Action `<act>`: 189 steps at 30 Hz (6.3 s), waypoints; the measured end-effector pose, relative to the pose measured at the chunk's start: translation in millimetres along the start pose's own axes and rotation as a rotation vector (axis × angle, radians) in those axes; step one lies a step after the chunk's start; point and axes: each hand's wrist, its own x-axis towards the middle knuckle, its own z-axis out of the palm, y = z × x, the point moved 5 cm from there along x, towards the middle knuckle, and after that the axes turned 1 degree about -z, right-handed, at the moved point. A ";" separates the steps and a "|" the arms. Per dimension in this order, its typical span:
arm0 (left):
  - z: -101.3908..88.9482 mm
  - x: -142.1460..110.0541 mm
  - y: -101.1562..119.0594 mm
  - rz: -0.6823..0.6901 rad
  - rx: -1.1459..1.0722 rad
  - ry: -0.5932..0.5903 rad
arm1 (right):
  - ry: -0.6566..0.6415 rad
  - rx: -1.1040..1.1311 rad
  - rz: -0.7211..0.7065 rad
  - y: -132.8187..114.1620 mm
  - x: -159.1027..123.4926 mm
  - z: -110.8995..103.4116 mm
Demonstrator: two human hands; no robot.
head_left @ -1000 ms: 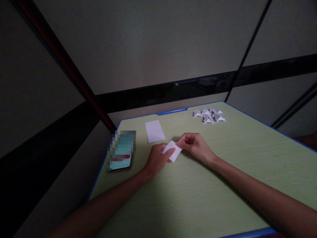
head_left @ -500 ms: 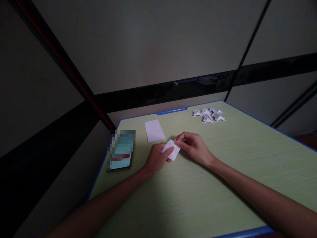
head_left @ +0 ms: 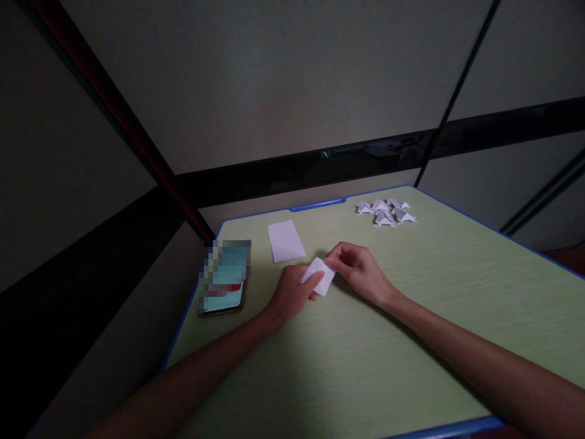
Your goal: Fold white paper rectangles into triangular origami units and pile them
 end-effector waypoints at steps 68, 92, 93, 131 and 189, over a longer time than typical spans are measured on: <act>-2.0 1.8 2.9 0.000 -0.118 0.013 | 0.023 0.069 -0.022 -1.8 -1.4 7.4; -3.7 0.8 2.2 0.047 -0.113 -0.005 | -0.263 0.168 0.141 -3.3 0.0 12.6; -3.7 0.6 2.0 0.049 -0.117 -0.012 | -0.265 0.178 0.139 -3.6 -0.2 12.6; -2.8 3.1 0.7 0.036 -0.294 -0.079 | -0.252 0.324 0.164 0.8 -1.0 13.5; -1.6 6.0 -8.8 -0.057 -0.429 -0.028 | -0.038 0.091 -0.201 -16.2 -1.0 -3.0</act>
